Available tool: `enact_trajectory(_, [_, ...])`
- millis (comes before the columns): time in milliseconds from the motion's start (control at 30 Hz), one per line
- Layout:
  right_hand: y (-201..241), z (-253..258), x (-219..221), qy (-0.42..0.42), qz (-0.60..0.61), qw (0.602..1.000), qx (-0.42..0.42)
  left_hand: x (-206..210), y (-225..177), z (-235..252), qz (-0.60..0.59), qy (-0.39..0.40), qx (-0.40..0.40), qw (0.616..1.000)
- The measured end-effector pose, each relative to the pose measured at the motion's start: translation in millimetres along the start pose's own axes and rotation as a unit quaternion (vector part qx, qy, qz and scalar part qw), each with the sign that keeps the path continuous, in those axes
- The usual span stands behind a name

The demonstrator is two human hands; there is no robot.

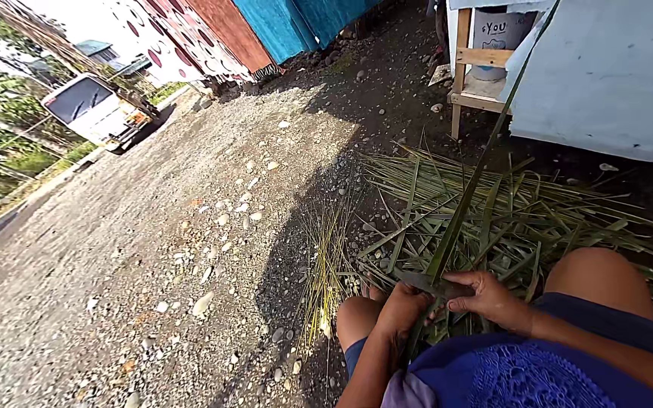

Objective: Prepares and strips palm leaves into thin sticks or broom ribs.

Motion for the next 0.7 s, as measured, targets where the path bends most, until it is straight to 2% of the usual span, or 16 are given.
enact_trajectory(233, [-8.4, 8.5, -19.4, -0.1, 0.092, 0.985, 0.109, -16.4, 3.8, 1.3, 0.08, 0.057, -0.031, 0.995])
enact_trajectory(400, [-14.4, 24.0, -57.8, -0.193, 0.182, 0.949, 0.173, -52.2, 14.1, -9.4, 0.171, 0.065, -0.078, 0.98])
enact_trajectory(500, [-13.5, 33.3, -84.2, -0.228, 0.209, 0.934, 0.18, -89.8, 21.6, -16.8, 0.239, 0.056, -0.101, 0.964])
enact_trajectory(600, [-8.6, 43.3, -105.1, -0.252, 0.22, 0.926, 0.174, -125.2, 26.8, -23.4, 0.238, 0.044, -0.092, 0.966])
enact_trajectory(700, [-0.2, 51.4, -115.7, -0.265, 0.212, 0.925, 0.172, -142.7, 17.9, -28.6, 0.229, 0.033, -0.078, 0.97])
Point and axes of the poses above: each hand's wrist, its own z-axis towards the middle knuckle, its own x-axis out of the palm, y = z × x, the point moved 8 cm from there along z, towards the middle knuckle, and after that the axes turned 9 degrees about x, right-handed, at the moved point
